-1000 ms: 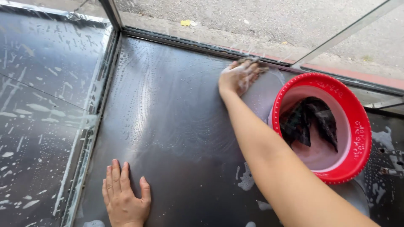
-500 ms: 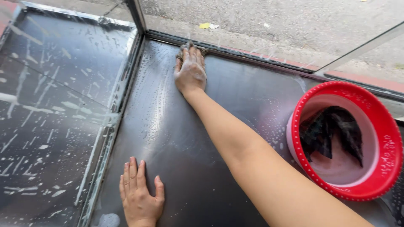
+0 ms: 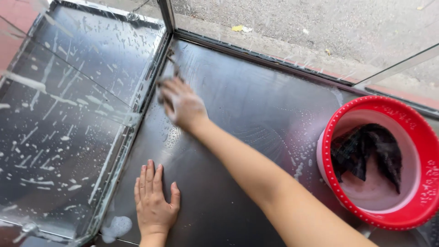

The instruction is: Cleaning a stainless steel food preparation station and vertical grill components with a soapy sponge and water.

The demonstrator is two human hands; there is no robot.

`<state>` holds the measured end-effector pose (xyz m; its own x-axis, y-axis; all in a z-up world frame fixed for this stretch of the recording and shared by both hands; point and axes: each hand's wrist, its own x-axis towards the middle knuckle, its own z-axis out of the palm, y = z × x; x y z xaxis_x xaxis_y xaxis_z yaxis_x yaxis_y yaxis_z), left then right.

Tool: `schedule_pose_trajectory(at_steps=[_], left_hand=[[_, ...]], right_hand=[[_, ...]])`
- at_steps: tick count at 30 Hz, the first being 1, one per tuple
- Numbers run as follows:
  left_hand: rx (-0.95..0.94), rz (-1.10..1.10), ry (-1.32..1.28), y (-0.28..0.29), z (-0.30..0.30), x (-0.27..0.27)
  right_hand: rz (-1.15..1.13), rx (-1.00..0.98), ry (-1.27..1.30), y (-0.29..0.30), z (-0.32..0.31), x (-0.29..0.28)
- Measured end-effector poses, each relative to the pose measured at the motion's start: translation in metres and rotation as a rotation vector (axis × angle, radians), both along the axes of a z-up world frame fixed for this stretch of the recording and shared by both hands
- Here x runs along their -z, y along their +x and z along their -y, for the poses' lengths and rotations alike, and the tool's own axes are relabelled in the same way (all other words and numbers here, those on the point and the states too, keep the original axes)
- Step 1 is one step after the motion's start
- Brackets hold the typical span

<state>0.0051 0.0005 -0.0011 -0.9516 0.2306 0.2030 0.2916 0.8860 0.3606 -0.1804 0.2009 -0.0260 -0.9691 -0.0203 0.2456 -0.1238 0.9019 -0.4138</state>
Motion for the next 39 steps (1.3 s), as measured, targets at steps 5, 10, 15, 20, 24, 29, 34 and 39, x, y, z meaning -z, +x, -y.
schedule_pose_trajectory(at_steps=[5,10,15,20,24,29,34,39], left_hand=[[0.007,0.003,-0.008,0.002,0.001,0.002],[0.01,0.006,-0.006,0.0,0.0,0.001],[0.011,-0.003,-0.013,0.001,0.0,0.002],[0.014,0.007,-0.018,0.001,0.001,0.0],[0.01,0.019,-0.026,0.0,0.002,0.0],[0.009,0.012,-0.021,0.003,0.002,0.006],[0.024,0.004,-0.026,0.003,0.003,0.007],[0.061,0.0,-0.023,0.005,0.002,0.008]], right_hand=[[-0.109,0.077,-0.109,0.105,-0.037,-0.026],[-0.075,0.544,0.061,0.142,-0.146,0.02],[-0.056,0.791,0.086,0.104,-0.127,0.022],[0.01,0.345,-0.045,0.027,-0.036,-0.004],[-0.026,0.123,-0.065,0.068,0.0,-0.01],[0.023,0.144,-0.109,0.168,-0.033,-0.028],[0.006,0.57,0.035,0.25,-0.111,-0.005],[0.024,0.809,0.084,0.332,-0.106,-0.006]])
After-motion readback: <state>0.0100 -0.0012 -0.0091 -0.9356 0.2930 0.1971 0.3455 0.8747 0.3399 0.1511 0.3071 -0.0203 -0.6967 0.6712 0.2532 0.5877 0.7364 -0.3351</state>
